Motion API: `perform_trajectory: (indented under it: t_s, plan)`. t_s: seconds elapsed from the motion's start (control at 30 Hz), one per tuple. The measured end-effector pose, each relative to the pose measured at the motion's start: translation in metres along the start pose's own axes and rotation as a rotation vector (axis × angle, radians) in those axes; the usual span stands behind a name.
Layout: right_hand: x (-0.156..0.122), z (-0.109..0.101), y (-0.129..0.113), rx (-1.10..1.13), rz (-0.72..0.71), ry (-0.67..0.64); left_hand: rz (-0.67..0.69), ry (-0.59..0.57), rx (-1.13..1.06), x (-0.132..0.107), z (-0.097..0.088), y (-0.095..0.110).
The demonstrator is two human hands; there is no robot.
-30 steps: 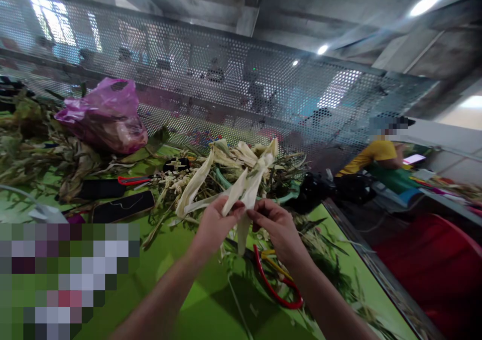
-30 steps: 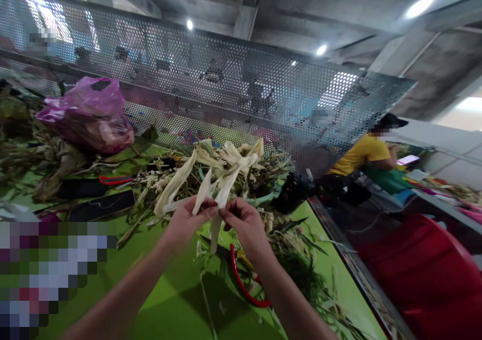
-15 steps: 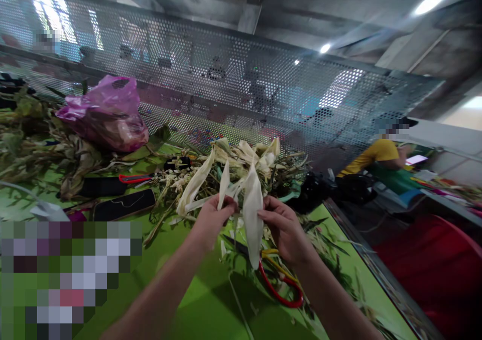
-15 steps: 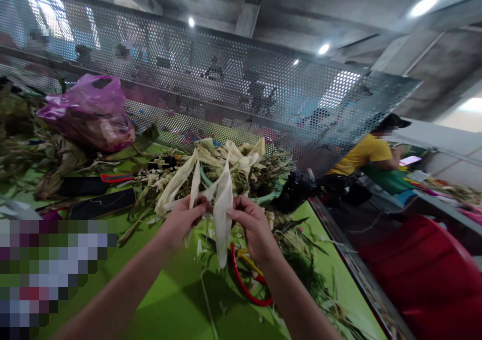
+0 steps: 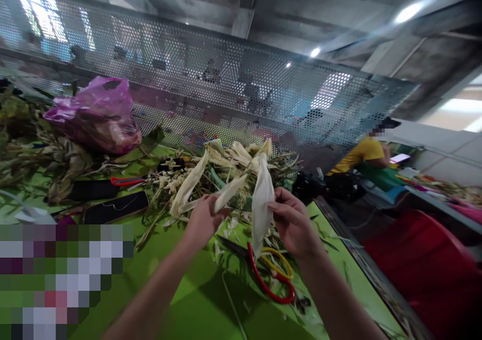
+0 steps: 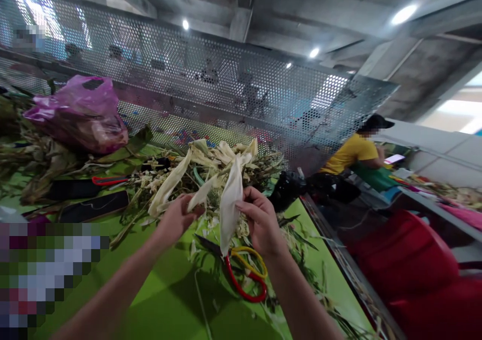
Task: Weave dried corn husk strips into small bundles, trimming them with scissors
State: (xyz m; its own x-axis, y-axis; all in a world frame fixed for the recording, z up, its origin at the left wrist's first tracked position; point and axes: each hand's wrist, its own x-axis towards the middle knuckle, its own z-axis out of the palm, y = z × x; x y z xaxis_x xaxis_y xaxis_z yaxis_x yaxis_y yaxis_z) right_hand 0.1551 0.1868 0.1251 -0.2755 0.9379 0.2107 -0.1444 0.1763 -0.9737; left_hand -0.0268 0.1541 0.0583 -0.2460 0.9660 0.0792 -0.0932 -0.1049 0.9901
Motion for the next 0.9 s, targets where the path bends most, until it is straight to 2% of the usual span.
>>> perform_trajectory:
  t_s: [0.1,0.17,0.27,0.37,0.47,0.57,0.73,0.9]
  plan:
    - [0.0,0.004,0.008,-0.066,0.013,-0.044,0.003,-0.008,-0.093,-0.007,0.004,0.015]
    - [0.0,0.007,0.014,-0.096,0.03,-0.062,-0.067,-0.066,-0.172,-0.01,0.007,0.019]
    - [0.0,0.011,0.023,-0.102,0.039,-0.069,-0.154,-0.136,-0.266,-0.012,0.012,0.017]
    - [0.0,0.014,0.028,-0.108,0.051,-0.093,-0.102,-0.202,-0.326,-0.012,0.015,0.011]
    - [-0.001,0.015,0.028,-0.086,0.063,-0.137,-0.063,-0.223,-0.297,-0.01,0.015,0.009]
    - [-0.001,0.015,0.027,-0.021,0.097,-0.17,-0.101,-0.228,-0.238,-0.011,0.013,0.011]
    - [-0.001,0.014,0.029,0.012,0.115,-0.121,-0.177,-0.284,-0.185,-0.014,0.011,0.012]
    - [-0.001,0.013,0.028,0.117,0.192,-0.154,-0.235,-0.339,-0.206,-0.014,0.012,0.01]
